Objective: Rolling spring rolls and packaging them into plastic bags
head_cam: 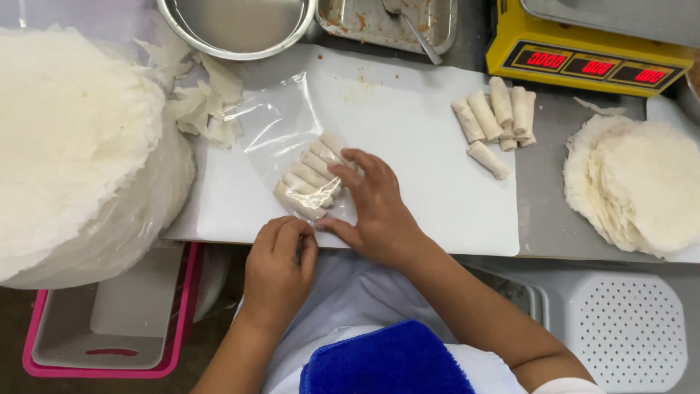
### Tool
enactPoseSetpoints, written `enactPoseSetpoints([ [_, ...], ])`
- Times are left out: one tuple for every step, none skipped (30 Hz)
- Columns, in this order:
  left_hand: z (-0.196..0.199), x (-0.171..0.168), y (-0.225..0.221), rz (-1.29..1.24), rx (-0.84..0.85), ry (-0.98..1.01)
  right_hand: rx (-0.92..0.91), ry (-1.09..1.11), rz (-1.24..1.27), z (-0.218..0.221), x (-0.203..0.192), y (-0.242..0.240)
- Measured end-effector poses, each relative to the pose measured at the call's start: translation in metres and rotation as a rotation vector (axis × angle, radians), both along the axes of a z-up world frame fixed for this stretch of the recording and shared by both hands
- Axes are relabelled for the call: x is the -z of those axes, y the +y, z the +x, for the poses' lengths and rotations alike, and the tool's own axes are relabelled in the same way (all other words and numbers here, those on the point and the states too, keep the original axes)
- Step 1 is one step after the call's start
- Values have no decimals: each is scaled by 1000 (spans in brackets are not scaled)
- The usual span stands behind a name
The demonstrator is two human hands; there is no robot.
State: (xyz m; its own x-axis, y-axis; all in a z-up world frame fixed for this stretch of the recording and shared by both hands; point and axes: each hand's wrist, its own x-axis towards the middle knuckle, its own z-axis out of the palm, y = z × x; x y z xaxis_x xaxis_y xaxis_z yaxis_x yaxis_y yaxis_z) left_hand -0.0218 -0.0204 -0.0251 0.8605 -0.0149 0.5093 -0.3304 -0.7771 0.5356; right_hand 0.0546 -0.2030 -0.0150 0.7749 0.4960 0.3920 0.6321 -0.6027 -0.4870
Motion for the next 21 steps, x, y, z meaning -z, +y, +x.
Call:
enactPoseSetpoints([
  [-1,1,-1,-2,-1,3,-1,3,-2,-1,-1,0],
  [-1,3,0,-14,-1,-1,18,53,37,-1,-3,0],
  [0,4,0,-26,-2,-6,37,103,75,0,-5,0],
  [0,2,-1,-29,0,-3,40,105,72,1,-5,1],
  [1,1,-1,-26,4,-8,25,122,44,2,-6,2],
  [2,0,-1,-24,8,-14,9,137,14,4,-6,3],
  [2,0,-1,-27,10,-14,11,137,11,5,-7,1],
  [2,0,1,-46,27,-12,16,144,19,5,-8,0],
  [2,-1,2,-64,43,-10,21,150,26,6,-9,-1],
  [5,-7,2,-65,43,-9,20,151,25,4,-14,-3],
  [8,-12,3,-13,45,-42,39,154,29,1,-19,-6],
  [11,-19,3,40,49,-74,60,158,33,-1,-25,-8],
  [14,-17,2,38,49,-73,61,159,32,-4,-25,-10],
  [17,-15,1,43,54,-99,87,157,0,-6,-25,-12],
  [20,-13,0,47,59,-125,113,154,-32,-8,-25,-14],
  [18,-13,-1,45,61,-124,116,154,-34,-9,-21,-13],
  [17,-13,-3,32,72,-132,81,113,-38,-9,-17,-13],
  [16,-13,-4,22,80,-142,44,69,-39,-8,-12,-12],
  [17,-11,-4,23,80,-144,44,67,-38,-5,-6,-8],
  [15,-10,-3,35,80,-153,24,36,-59,-5,1,-4],
  [13,-8,-3,47,80,-162,4,6,-79,-4,7,0],
])
